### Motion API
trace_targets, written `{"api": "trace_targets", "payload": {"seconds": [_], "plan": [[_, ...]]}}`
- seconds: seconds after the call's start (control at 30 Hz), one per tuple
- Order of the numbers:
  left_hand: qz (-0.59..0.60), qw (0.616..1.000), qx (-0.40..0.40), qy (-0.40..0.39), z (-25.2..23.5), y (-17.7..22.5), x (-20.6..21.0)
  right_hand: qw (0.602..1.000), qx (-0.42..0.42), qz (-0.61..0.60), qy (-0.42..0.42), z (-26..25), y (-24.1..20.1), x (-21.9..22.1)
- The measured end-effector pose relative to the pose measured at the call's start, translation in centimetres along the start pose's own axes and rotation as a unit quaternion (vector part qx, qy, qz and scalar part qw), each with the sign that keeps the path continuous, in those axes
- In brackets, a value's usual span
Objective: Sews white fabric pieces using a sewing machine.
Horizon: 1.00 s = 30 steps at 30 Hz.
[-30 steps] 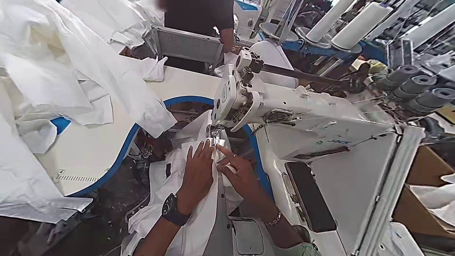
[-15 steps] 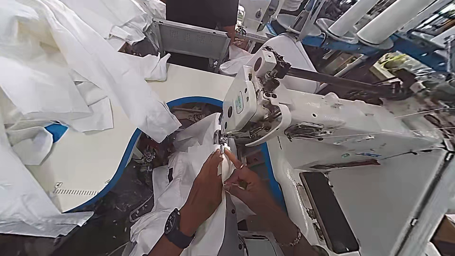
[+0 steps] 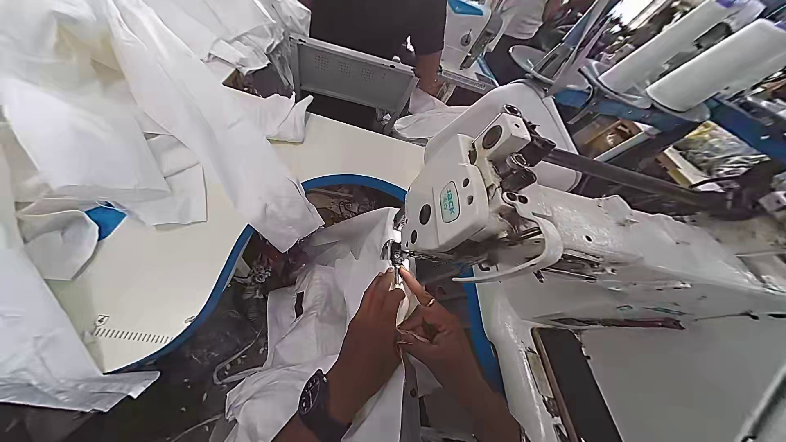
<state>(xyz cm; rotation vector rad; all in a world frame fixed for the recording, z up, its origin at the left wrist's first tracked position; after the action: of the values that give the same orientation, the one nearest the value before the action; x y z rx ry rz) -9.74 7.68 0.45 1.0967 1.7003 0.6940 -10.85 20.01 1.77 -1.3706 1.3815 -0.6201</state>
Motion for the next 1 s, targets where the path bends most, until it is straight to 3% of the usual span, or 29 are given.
{"api": "trace_targets", "payload": {"seconds": [0.1, 0.2, 0.3, 0.33, 0.4, 0.47, 0.5, 0.57, 0.6, 0.63, 0.7, 0.77, 0.83, 0.9, 1.0], "plan": [[0.032, 0.999, -0.030, 0.003, -0.3, -0.5, 0.2, 0.990, -0.021, 0.133, 0.046, 0.4, -1.1, 0.8], [0.040, 0.998, -0.032, 0.025, -1.6, -1.2, 0.6, 0.949, -0.041, 0.300, 0.091, -0.1, -2.6, 1.7], [0.006, 0.997, -0.061, 0.043, -1.7, -1.0, 0.0, 0.918, -0.001, 0.393, 0.052, 1.2, -4.9, 0.9], [0.003, 0.993, -0.116, -0.006, -1.0, -0.5, -0.9, 0.909, 0.030, 0.416, 0.017, 2.5, -5.7, 0.1], [0.037, 0.950, -0.242, -0.193, 2.0, 0.5, -2.6, 0.905, 0.120, 0.404, -0.060, 6.2, -4.9, -2.0], [0.049, 0.916, -0.286, -0.276, 5.8, 1.1, -3.4, 0.924, 0.204, 0.288, -0.144, 10.2, -1.3, -4.1], [0.059, 0.926, -0.273, -0.253, 7.0, 1.2, -3.6, 0.937, 0.204, 0.224, -0.176, 11.1, -0.4, -4.6], [0.081, 0.955, -0.221, -0.182, 7.7, 0.6, -3.8, 0.946, 0.064, 0.255, -0.187, 9.7, -4.0, -2.6], [0.086, 0.965, -0.190, -0.156, 7.5, 0.3, -3.5, 0.919, -0.028, 0.351, -0.176, 8.8, -7.4, -0.4], [0.089, 0.972, -0.166, -0.140, 7.3, 0.1, -2.9, 0.880, -0.068, 0.436, -0.175, 8.6, -9.9, 1.9], [0.065, 0.978, -0.147, -0.133, 7.1, -0.1, -2.9, 0.843, 0.002, 0.489, -0.224, 9.7, -10.5, 5.3], [0.045, 0.982, -0.138, -0.124, 5.4, 0.2, -3.7, 0.831, 0.115, 0.486, -0.245, 9.0, -9.9, 4.9], [0.056, 0.973, -0.151, -0.168, 6.0, 0.7, -3.7, 0.816, 0.107, 0.529, -0.208, 8.2, -11.8, 3.9], [0.067, 0.958, -0.165, -0.227, 6.5, 1.2, -3.6, 0.806, 0.036, 0.556, -0.198, 7.0, -13.3, 4.7], [0.047, 0.933, -0.197, -0.298, 5.8, 0.7, -3.8, 0.807, 0.141, 0.491, -0.296, 7.3, -11.0, 5.6]]}}
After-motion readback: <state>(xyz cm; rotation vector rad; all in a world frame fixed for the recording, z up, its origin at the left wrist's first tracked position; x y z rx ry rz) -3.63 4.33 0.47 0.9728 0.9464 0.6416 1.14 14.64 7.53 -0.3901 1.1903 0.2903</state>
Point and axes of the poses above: each hand's wrist, its own z-axis away from the middle knuckle, its own x-axis out of the palm, y = z × x, the point moved 6 cm from there along -z, towards the middle knuckle, and after that the axes turned 9 degrees about -x, right-handed, at the moved point
